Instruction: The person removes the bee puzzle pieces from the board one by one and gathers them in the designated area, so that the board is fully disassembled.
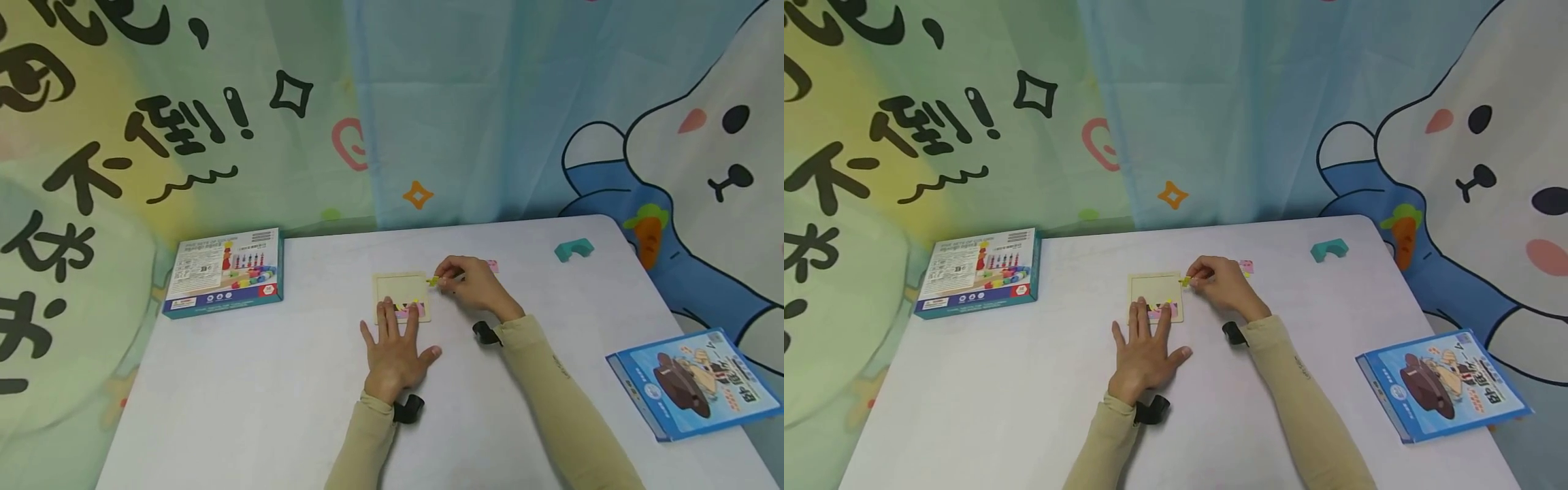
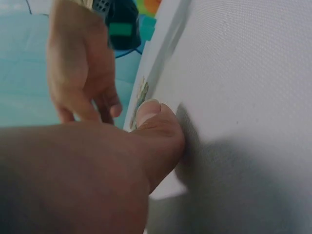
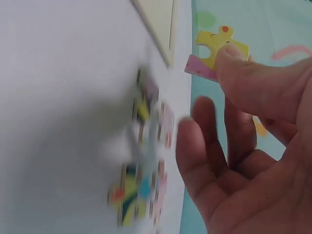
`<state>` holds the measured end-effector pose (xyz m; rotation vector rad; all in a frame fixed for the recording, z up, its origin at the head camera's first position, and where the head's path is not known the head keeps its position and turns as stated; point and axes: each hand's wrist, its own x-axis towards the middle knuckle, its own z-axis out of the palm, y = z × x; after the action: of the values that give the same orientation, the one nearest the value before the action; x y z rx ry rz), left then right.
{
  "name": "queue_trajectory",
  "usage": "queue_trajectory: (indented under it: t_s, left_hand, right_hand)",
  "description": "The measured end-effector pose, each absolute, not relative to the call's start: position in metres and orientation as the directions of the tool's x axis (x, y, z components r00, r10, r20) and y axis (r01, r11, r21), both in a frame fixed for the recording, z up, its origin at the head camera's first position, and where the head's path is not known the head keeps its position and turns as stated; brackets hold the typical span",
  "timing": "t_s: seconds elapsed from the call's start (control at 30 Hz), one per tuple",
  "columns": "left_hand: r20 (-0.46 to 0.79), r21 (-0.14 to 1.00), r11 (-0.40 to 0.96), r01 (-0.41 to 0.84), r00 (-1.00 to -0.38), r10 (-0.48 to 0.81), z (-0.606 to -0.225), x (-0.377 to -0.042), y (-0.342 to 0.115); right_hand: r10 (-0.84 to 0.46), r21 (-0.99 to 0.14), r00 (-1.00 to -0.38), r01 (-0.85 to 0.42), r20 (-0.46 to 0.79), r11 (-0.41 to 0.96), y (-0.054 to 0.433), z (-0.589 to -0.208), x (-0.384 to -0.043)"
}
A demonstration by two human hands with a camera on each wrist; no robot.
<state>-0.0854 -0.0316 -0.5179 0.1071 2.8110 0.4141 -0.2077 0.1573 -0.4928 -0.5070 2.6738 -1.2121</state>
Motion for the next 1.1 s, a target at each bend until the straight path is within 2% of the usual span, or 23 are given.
queue_trajectory:
  t_s: [0.3,0.47,0.73,1.1]
  left_hand:
    - [-0.26,0.33,0.944,0.024,-0.959,0.115,-0.511,-0.084,-0.032]
    - [-0.265,0.315,0.949,0.024,-0.958,0.111,-0.511,-0.083,-0.031]
    - [-0.262,0.315,0.949,0.027,-0.958,0.114,-0.515,-0.084,-0.031]
    - [-0.27,0.34,0.94,0.015,-0.956,0.113,-0.511,-0.083,-0.032]
  right_hand:
    - [-0.345,-0.736,-0.937,-0.203,-0.044,0.646,0.19,-0.488,-0.205]
    - [-0.338,-0.721,-0.939,-0.192,-0.062,0.666,0.205,-0.485,-0.204]
    - [-0.274,-0.765,-0.954,-0.086,-0.122,0.639,0.231,-0.477,-0.198]
    - [-0.207,-0.738,-0.97,-0.049,-0.124,0.673,0.254,-0.483,-0.195]
